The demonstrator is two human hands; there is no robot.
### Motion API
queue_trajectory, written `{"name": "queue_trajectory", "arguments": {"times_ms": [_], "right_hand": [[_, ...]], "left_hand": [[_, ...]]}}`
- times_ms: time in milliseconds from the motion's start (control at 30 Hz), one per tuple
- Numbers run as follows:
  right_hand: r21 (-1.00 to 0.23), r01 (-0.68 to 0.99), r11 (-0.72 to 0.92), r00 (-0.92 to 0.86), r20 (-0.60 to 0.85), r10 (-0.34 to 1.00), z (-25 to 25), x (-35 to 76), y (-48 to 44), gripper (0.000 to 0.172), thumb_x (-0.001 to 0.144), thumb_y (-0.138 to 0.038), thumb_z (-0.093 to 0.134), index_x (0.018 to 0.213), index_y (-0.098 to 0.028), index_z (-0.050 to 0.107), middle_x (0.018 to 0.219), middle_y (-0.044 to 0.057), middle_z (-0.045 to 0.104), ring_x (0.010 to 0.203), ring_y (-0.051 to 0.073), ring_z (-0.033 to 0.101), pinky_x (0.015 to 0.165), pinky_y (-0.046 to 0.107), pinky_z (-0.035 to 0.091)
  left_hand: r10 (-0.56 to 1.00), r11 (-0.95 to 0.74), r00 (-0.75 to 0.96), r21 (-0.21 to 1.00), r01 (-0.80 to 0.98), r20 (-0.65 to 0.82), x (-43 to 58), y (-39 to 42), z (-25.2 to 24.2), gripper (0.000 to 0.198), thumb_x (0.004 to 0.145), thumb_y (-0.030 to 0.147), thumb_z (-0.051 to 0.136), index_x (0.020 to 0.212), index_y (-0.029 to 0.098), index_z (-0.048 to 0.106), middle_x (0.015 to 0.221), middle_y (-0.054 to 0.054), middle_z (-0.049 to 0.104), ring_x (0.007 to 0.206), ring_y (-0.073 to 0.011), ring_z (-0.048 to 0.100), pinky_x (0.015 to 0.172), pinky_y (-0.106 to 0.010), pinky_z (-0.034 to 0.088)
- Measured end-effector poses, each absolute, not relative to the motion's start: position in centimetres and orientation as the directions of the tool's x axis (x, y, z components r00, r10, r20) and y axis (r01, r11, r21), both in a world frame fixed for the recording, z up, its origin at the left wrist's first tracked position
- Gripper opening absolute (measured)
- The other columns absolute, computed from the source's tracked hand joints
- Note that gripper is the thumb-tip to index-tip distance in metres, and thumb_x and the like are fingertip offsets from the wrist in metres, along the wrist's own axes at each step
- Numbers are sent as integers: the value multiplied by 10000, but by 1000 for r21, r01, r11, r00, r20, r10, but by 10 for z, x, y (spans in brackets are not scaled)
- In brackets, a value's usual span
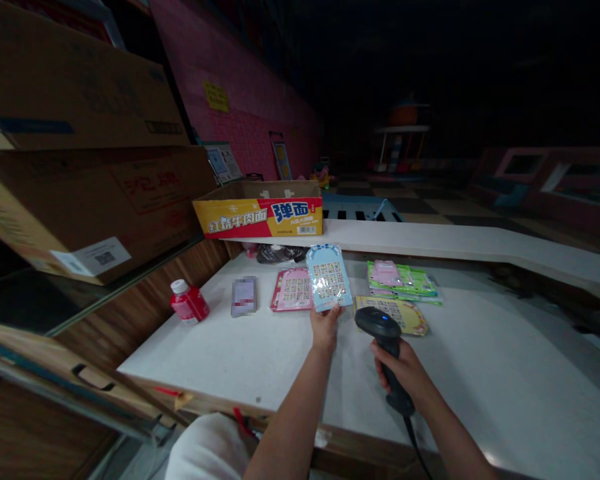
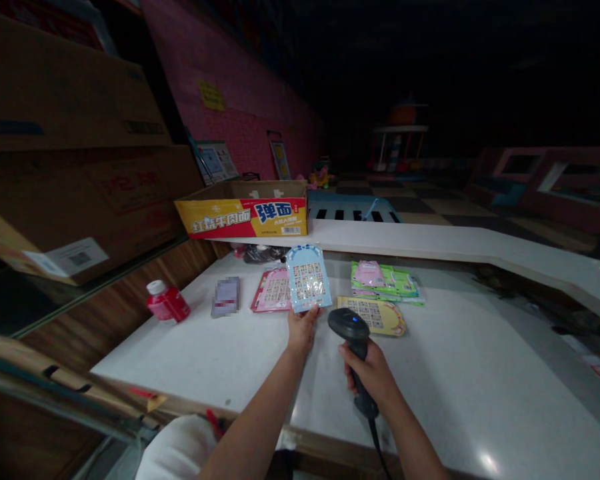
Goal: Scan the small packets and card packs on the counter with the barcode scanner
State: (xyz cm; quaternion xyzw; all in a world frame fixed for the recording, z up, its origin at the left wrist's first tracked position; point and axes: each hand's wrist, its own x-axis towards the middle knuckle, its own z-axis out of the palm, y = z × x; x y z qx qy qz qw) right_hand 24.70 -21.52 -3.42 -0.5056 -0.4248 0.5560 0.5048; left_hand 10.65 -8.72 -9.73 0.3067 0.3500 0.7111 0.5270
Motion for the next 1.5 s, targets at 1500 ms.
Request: {"name": "queue_trajectory", "arguments": {"times_ms": [1500], "right_hand": [[-616, -759, -211, -111, -198, 974, -73, 314, -194, 327, 702, -464, 760, 834, -187, 647, 558, -23, 487, 437, 107, 390, 372, 219, 393]], "left_hand": [[909, -86, -403, 896, -435, -109, 8, -94, -51, 359, 548, 181, 814, 863, 135, 648, 803, -60, 704, 711, -158, 675, 719, -318, 566]]}}
